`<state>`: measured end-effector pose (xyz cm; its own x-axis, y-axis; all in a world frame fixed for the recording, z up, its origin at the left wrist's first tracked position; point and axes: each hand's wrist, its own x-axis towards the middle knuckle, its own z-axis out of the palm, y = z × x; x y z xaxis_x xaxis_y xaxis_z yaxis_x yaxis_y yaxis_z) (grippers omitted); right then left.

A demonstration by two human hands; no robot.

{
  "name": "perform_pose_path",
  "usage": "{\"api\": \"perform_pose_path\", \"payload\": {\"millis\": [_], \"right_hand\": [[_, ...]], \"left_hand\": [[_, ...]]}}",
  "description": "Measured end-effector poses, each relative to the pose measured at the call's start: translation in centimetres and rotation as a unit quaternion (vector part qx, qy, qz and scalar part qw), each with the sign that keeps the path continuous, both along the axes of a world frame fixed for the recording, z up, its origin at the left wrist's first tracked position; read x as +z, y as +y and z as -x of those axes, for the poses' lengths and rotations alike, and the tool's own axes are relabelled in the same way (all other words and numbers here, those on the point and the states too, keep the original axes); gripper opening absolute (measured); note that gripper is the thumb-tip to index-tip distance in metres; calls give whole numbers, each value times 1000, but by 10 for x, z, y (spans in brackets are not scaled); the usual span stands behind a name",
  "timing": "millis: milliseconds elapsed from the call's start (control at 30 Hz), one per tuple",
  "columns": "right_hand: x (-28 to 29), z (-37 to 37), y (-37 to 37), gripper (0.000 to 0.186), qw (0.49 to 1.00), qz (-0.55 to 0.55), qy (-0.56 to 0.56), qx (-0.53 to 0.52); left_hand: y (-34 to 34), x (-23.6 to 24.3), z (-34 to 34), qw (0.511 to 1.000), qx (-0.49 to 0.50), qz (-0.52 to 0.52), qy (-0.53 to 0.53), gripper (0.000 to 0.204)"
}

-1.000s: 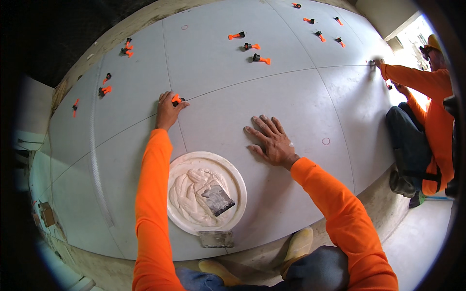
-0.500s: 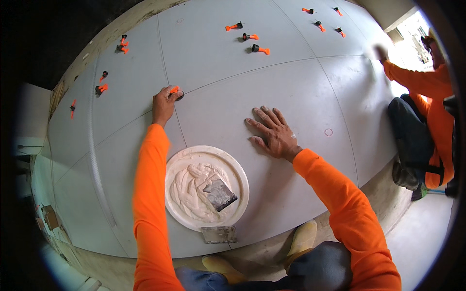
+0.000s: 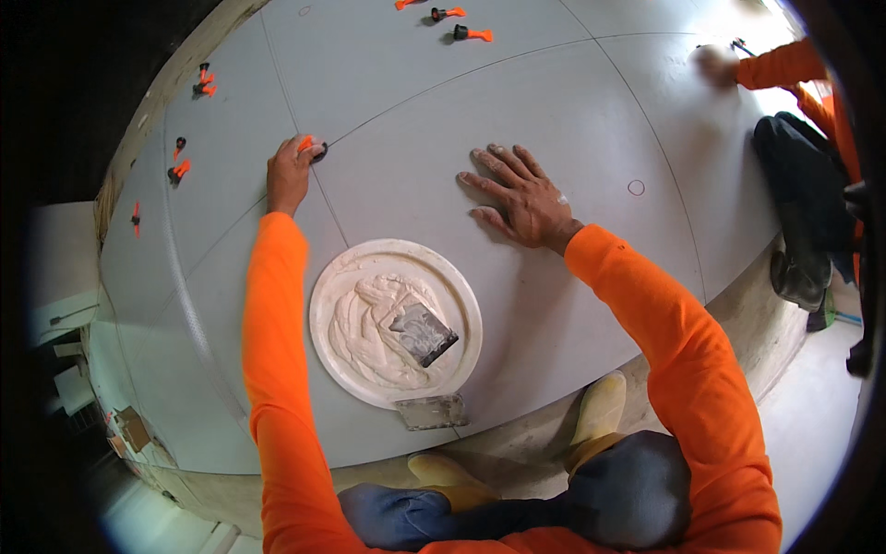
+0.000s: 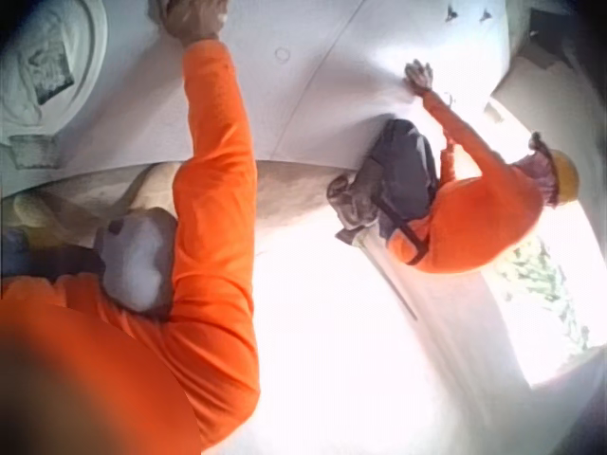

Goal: The person installs white wall tiles by hand, pressing them into place and securing them with orange and black tile leveling clips. A coworker in an orange shirt and yellow hard hat works nearby on the same wall. The person repeatedly places clips into the tile seams and adjusts the tiles to ensure alignment.

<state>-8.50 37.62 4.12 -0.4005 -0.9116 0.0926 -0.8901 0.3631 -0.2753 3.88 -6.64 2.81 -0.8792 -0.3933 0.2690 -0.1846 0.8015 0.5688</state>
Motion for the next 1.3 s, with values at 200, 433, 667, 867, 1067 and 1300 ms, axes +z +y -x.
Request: {"api": "perform_pose_path", "payload": {"millis": [200,433,667,867,1067,1300], "right_hand": [[-5,2,3,56,1000,1,-12,-5],[-8,4,4,56,1000,2,-12,-5],[-8,3,3,56,1000,14,-16,-18],[-10,4,5,56,1000,12,-17,-13],[-11,4,6,55,999,16,-25,-11],[-13,5,6,55,999,24,-34,-14]], "left_hand": [[11,-7,2,986,90,-139,14,19],[10,-2,-5,990,93,-100,26,15],[5,12,1,978,34,177,-106,29],[-3,0,-4,951,-17,303,-65,24],[-1,-4,-2,981,174,-89,-22,21],[14,24,2,993,69,57,-82,23]]}}
